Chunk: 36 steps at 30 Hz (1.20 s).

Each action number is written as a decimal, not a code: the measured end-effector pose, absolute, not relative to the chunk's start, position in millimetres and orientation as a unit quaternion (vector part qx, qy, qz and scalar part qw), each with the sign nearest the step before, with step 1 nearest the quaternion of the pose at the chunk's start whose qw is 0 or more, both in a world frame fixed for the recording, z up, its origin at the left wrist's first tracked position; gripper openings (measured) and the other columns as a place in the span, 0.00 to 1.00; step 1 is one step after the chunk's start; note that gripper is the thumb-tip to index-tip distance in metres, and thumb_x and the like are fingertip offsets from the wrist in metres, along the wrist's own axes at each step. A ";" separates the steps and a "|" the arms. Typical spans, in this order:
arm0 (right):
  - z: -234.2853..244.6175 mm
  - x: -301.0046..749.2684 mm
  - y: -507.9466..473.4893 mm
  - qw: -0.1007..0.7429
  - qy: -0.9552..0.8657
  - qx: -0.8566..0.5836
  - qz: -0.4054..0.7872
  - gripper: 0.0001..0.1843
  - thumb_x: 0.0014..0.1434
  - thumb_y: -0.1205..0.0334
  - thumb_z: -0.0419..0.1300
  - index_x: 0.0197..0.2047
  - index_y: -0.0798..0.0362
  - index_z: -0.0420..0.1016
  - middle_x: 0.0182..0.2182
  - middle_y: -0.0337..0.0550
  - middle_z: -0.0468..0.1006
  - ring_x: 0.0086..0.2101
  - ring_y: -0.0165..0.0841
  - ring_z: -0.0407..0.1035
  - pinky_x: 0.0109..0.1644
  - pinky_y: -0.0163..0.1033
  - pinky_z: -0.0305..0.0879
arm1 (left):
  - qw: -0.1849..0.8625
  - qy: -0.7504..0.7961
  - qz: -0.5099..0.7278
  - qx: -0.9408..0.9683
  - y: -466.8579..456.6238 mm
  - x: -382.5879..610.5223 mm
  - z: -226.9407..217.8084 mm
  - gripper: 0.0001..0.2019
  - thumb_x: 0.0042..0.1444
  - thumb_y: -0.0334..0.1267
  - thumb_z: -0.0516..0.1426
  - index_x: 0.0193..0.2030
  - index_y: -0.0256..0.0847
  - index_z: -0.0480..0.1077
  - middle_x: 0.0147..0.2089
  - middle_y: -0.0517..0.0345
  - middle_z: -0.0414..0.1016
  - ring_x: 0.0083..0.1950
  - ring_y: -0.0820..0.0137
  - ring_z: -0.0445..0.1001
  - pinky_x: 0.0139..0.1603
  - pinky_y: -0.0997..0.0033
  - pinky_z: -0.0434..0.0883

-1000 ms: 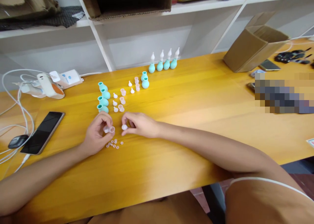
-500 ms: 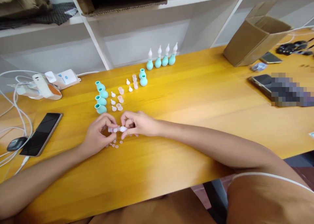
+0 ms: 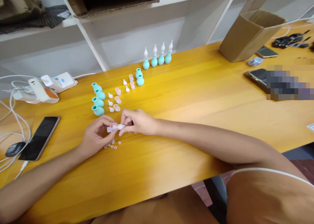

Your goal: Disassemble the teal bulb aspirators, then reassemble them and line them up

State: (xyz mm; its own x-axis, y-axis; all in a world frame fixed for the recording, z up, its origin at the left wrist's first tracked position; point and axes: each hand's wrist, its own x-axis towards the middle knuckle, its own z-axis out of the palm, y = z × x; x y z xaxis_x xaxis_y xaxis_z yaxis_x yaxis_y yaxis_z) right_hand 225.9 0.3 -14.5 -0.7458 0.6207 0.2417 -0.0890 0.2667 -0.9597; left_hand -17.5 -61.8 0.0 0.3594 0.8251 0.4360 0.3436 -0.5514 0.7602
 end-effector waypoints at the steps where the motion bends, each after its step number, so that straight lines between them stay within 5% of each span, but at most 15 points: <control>1: -15.4 225.9 0.3 0.312 -0.744 -0.181 0.563 0.29 0.63 0.37 0.75 0.42 0.50 0.67 0.27 0.35 0.84 0.22 0.25 0.69 0.28 0.31 0.62 | 0.285 0.377 0.422 0.774 -61.9 -17.3 0.7 0.09 0.65 0.29 0.66 0.49 0.44 0.76 0.45 0.54 0.79 0.42 0.67 0.79 0.43 0.66 0.75; 10: -18.4 230.4 -0.9 0.340 -0.833 -0.156 0.408 0.20 0.70 0.44 0.71 0.44 0.51 0.73 0.35 0.39 0.88 0.30 0.28 0.78 0.33 0.31 0.67 | 0.316 0.369 0.425 0.764 -63.4 -15.8 5.3 0.08 0.64 0.33 0.70 0.48 0.43 0.79 0.43 0.53 0.82 0.40 0.68 0.81 0.40 0.68 0.79; 23: -26.6 233.0 4.4 0.398 -0.903 -0.114 0.114 0.18 0.78 0.44 0.61 0.45 0.50 0.73 0.30 0.38 0.84 0.28 0.30 0.76 0.35 0.34 0.65 | 0.317 0.402 0.409 0.755 -64.3 -20.0 -2.0 0.09 0.65 0.33 0.69 0.51 0.45 0.79 0.45 0.53 0.83 0.43 0.66 0.82 0.44 0.67 0.78; 36: -21.7 234.6 2.1 0.387 -0.914 -0.123 0.023 0.20 0.83 0.48 0.53 0.42 0.52 0.73 0.29 0.38 0.81 0.29 0.29 0.74 0.35 0.35 0.64 | 0.363 0.430 0.410 0.718 -62.9 -16.3 1.9 0.08 0.64 0.40 0.70 0.48 0.43 0.83 0.43 0.54 0.86 0.41 0.67 0.83 0.43 0.68 0.80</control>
State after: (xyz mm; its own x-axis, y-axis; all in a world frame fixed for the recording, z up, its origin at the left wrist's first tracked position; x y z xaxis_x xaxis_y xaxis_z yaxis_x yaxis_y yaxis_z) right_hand 234.6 2.1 -21.7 -0.6711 0.2418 0.7008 0.2061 0.9689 -0.1369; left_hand -16.3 -62.9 1.9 0.2950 0.9146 0.2767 0.3192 -0.3673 0.8736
